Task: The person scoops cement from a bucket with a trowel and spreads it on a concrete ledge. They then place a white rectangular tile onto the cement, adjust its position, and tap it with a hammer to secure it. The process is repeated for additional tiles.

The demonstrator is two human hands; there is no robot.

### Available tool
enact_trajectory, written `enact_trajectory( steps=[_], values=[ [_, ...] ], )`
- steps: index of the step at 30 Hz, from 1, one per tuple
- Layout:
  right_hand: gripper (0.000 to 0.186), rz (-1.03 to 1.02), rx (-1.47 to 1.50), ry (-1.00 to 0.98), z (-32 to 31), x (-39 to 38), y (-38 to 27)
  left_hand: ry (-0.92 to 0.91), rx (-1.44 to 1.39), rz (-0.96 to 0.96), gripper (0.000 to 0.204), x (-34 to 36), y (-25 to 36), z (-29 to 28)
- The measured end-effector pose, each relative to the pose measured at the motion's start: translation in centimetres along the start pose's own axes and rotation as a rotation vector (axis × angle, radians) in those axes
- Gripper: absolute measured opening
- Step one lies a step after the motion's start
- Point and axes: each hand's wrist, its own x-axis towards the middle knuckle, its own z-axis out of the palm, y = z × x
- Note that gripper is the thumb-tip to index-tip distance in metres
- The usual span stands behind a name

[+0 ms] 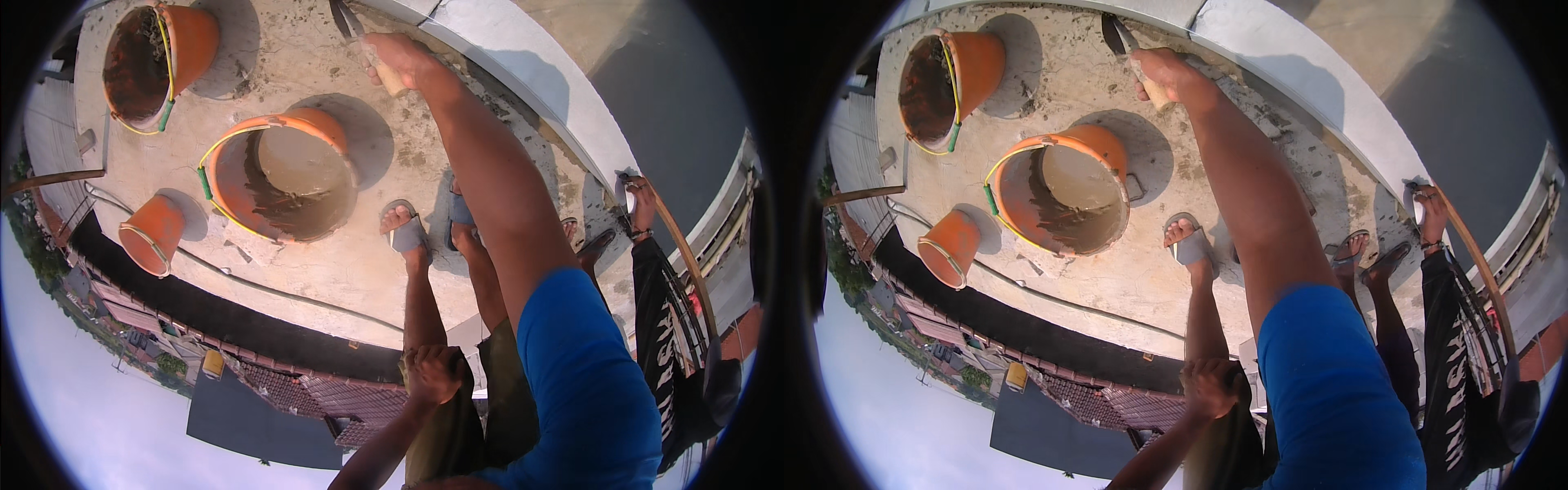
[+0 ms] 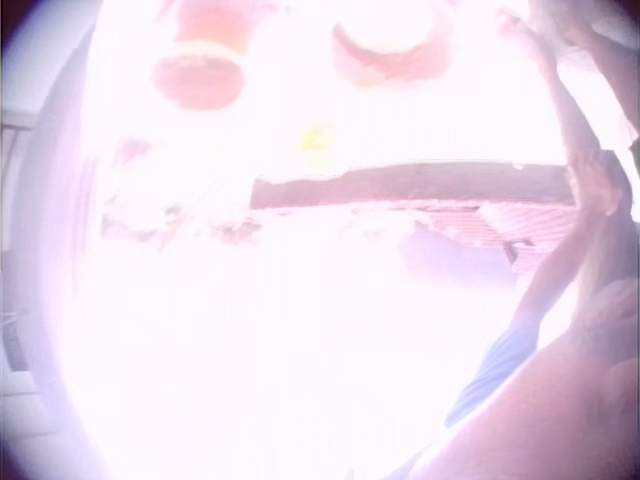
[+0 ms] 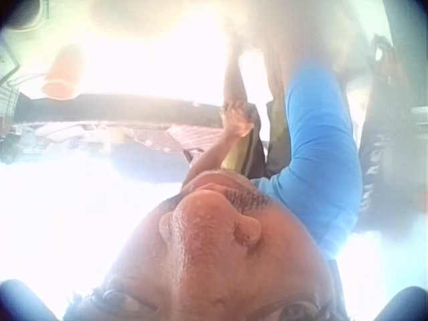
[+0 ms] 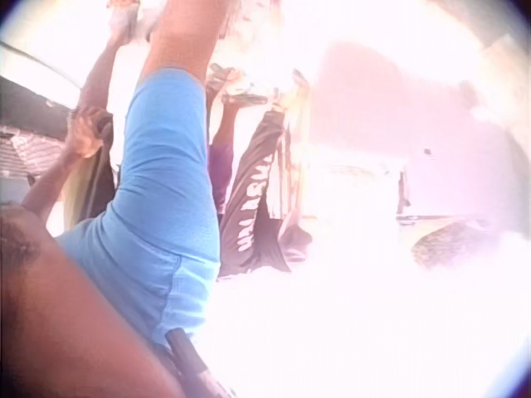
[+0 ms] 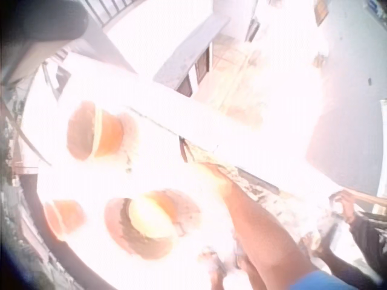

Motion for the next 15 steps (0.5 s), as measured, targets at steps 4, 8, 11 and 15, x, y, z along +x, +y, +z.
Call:
enact_trajectory(
  steps=[4, 8, 11, 15],
  values=[
    [0.036, 0.124, -0.008, 0.097, -9.3, -6.9, 5.3, -0.029, -0.02, -0.01, 0.021, -0.2, -0.1, 1.0],
    [0.037, 0.19, -0.041, 0.194, -14.7, -13.1, 8.6, 0.031, -0.018, 0.038, 0.019, -0.6, -0.6, 0.9],
    [0.039, 0.156, -0.192, 0.285, -15.3, -15.1, 10.1, 0.065, -0.019, 0.085, 0.018, -0.8, -1.5, 1.3],
    [0.061, 0.126, -0.601, -0.018, -12.1, -13.2, 10.8, 0.04, -0.029, 0.105, 0.025, -1.1, -2.8, 2.7]
  ],
)
